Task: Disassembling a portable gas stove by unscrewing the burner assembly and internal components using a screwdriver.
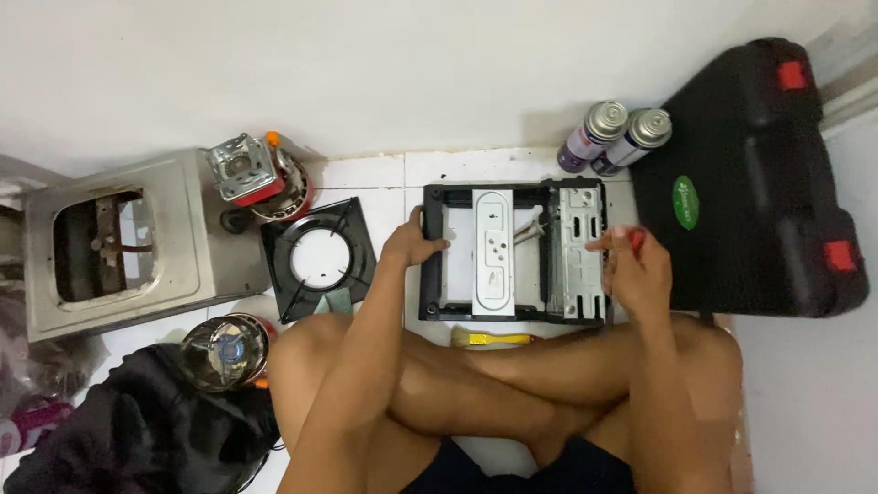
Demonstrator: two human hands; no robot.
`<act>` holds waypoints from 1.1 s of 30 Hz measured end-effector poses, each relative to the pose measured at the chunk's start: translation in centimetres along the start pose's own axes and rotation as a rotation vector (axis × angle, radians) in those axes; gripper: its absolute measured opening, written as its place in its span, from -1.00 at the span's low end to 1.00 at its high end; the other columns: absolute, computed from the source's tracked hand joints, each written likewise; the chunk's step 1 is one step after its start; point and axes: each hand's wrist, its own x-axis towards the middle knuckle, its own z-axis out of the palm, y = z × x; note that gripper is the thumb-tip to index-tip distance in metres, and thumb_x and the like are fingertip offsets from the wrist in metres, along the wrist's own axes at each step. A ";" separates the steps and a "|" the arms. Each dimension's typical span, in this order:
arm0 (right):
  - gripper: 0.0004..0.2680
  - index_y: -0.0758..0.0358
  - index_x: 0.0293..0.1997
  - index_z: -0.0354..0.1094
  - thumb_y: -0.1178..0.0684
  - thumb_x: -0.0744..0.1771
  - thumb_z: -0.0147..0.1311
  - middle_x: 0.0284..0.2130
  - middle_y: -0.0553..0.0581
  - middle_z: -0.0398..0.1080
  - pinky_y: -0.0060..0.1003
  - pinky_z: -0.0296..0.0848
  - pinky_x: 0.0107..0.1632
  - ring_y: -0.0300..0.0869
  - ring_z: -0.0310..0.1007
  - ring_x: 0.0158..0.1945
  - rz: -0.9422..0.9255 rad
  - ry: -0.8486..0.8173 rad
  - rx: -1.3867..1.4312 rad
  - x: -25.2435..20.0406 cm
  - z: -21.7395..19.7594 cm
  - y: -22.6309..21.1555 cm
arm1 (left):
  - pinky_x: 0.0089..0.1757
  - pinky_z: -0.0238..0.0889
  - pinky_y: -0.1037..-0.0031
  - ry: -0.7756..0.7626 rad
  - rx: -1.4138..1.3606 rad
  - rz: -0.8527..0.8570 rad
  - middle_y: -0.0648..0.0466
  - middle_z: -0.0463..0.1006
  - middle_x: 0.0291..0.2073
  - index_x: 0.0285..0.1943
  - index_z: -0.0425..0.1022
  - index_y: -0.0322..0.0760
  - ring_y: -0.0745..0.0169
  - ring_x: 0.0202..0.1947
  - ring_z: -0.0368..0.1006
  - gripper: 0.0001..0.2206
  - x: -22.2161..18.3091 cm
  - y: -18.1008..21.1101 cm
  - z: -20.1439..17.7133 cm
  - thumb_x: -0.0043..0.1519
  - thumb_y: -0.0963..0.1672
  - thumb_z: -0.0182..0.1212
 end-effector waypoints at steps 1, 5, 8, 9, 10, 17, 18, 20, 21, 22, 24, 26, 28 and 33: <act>-0.83 0.26 -0.18 0.31 0.05 0.49 -0.14 -0.35 0.26 0.54 -0.32 0.25 -0.62 -0.21 0.27 -0.75 0.001 -0.007 -0.001 0.5 0.9 -1.5 | 0.10 0.42 0.06 0.003 -0.003 -0.006 -0.42 0.44 0.24 0.62 -0.13 -0.39 -0.31 0.23 0.43 -0.08 0.1 0.0 0.0 0.13 0.03 0.30; -0.72 0.24 -0.18 0.37 -0.07 0.52 -0.24 -0.41 0.24 0.46 -0.13 0.42 -0.14 -0.05 0.46 -0.35 -0.348 -0.147 -0.056 3.4 5.5 -4.8 | 0.11 0.40 0.02 0.001 -0.052 -0.007 -0.41 0.39 0.29 0.64 -0.15 -0.30 -0.33 0.26 0.39 -0.08 0.3 0.4 -0.1 0.18 0.11 0.26; -0.77 0.28 -0.16 0.33 -0.04 0.50 -0.17 -0.55 0.22 0.36 -0.10 0.42 -0.19 -0.03 0.41 -0.40 -0.566 -0.200 -0.091 5.4 10.2 -7.7 | 0.12 0.39 0.01 0.054 -0.069 0.032 -0.38 0.33 0.33 0.65 -0.18 -0.21 -0.33 0.30 0.35 -0.15 -1.2 2.4 -1.5 0.26 0.08 0.20; -0.83 0.28 -0.16 0.30 0.02 0.49 -0.12 -0.63 0.15 0.33 -0.17 0.43 -0.27 -0.08 0.41 -0.48 -0.644 -0.231 -0.072 5.7 11.7 -9.0 | 0.14 0.38 0.00 0.084 -0.063 0.055 -0.36 0.29 0.37 0.65 -0.19 -0.16 -0.34 0.33 0.31 -0.21 -2.1 3.4 -2.1 0.30 0.05 0.16; -0.83 0.28 -0.16 0.30 0.02 0.49 -0.12 -0.63 0.15 0.33 -0.17 0.43 -0.27 -0.08 0.41 -0.48 -0.644 -0.234 -0.072 6.3 12.9 -9.0 | 0.14 0.38 0.00 0.085 -0.064 0.052 -0.36 0.29 0.37 0.65 -0.19 -0.16 -0.34 0.33 0.31 -0.21 -1.9 3.3 -2.2 0.30 0.05 0.16; -0.88 0.35 -0.11 0.21 0.11 0.48 -0.13 -0.55 0.21 0.42 -0.23 0.51 -0.37 -0.09 0.50 -0.51 -0.676 -0.421 -0.056 9.9 17.6 -7.7 | 0.06 0.46 0.14 0.154 -0.121 0.025 -0.20 0.43 0.22 0.53 0.19 -0.10 -0.14 0.18 0.47 -0.42 -1.5 3.5 -3.0 0.30 -0.03 0.19; -0.94 0.37 -0.08 0.20 0.18 0.46 -0.12 -0.54 0.20 0.43 -0.21 0.51 -0.39 -0.08 0.51 -0.49 -0.699 -0.441 -0.044 10.6 18.1 -7.5 | 0.05 0.47 0.13 0.178 -0.157 0.010 -0.23 0.45 0.20 0.53 0.18 -0.18 -0.15 0.16 0.49 -0.39 -0.8 3.3 -3.3 0.27 -0.06 0.25; -0.93 0.36 -0.09 0.20 0.17 0.46 -0.11 -0.55 0.20 0.43 -0.20 0.51 -0.39 -0.08 0.51 -0.50 -0.677 -0.448 -0.045 11.1 18.5 -6.9 | 0.04 0.47 0.12 0.169 -0.171 0.003 -0.22 0.46 0.19 0.52 0.20 -0.19 -0.15 0.15 0.50 -0.37 0.0 3.0 -3.2 0.23 -0.06 0.30; -0.93 0.35 -0.09 0.20 0.16 0.46 -0.10 -0.55 0.19 0.44 -0.20 0.50 -0.39 -0.08 0.50 -0.50 -0.649 -0.455 -0.050 11.2 18.8 -6.6 | 0.03 0.47 0.12 0.153 -0.185 -0.007 -0.21 0.47 0.19 0.51 0.22 -0.20 -0.15 0.14 0.51 -0.34 0.2 2.8 -3.2 0.20 -0.06 0.34; -0.93 0.35 -0.09 0.20 0.16 0.46 -0.10 -0.55 0.19 0.44 -0.20 0.50 -0.39 -0.08 0.50 -0.50 -0.655 -0.452 -0.047 11.4 19.3 -5.9 | 0.03 0.47 0.12 0.158 -0.183 -0.001 -0.21 0.47 0.19 0.51 0.22 -0.20 -0.15 0.14 0.51 -0.34 0.4 2.6 -3.2 0.20 -0.06 0.34; -0.91 0.33 -0.11 0.24 0.11 0.44 -0.05 -0.61 0.19 0.43 -0.17 0.48 -0.42 -0.03 0.50 -0.54 -0.596 -0.473 -0.050 12.0 20.0 -5.0 | 0.01 0.48 0.11 0.153 -0.161 -0.044 -0.18 0.49 0.19 0.49 0.26 -0.18 -0.12 0.12 0.53 -0.34 0.8 2.7 -3.2 0.17 -0.07 0.37; -0.88 0.30 -0.13 0.24 0.05 0.45 -0.05 -0.61 0.16 0.42 -0.22 0.47 -0.42 -0.08 0.46 -0.55 -0.605 -0.486 -0.066 12.0 19.9 -6.0 | 0.03 0.47 0.10 0.174 -0.170 -0.021 -0.20 0.49 0.18 0.45 0.32 -0.18 -0.16 0.12 0.52 -0.39 -0.5 4.8 -4.3 0.16 -0.10 0.36; -0.85 0.26 -0.15 0.23 0.00 0.45 -0.05 -0.61 0.13 0.41 -0.26 0.46 -0.42 -0.14 0.43 -0.57 -0.602 -0.506 -0.080 11.6 19.9 -6.5 | 0.04 0.46 0.09 0.188 -0.179 -0.010 -0.22 0.48 0.18 0.40 0.38 -0.18 -0.20 0.13 0.51 -0.44 -1.7 5.7 -4.6 0.16 -0.14 0.36; -0.84 0.27 -0.15 0.24 -0.01 0.44 0.02 -0.55 0.27 0.38 -0.16 0.45 -0.40 0.04 0.45 -0.50 -0.749 -0.496 -0.125 11.0 19.8 -7.9 | 0.01 0.47 0.13 0.259 -0.215 -0.012 -0.15 0.52 0.13 0.21 0.56 -0.15 -0.11 0.06 0.56 -0.62 -2.1 6.0 -4.4 0.17 -0.17 0.35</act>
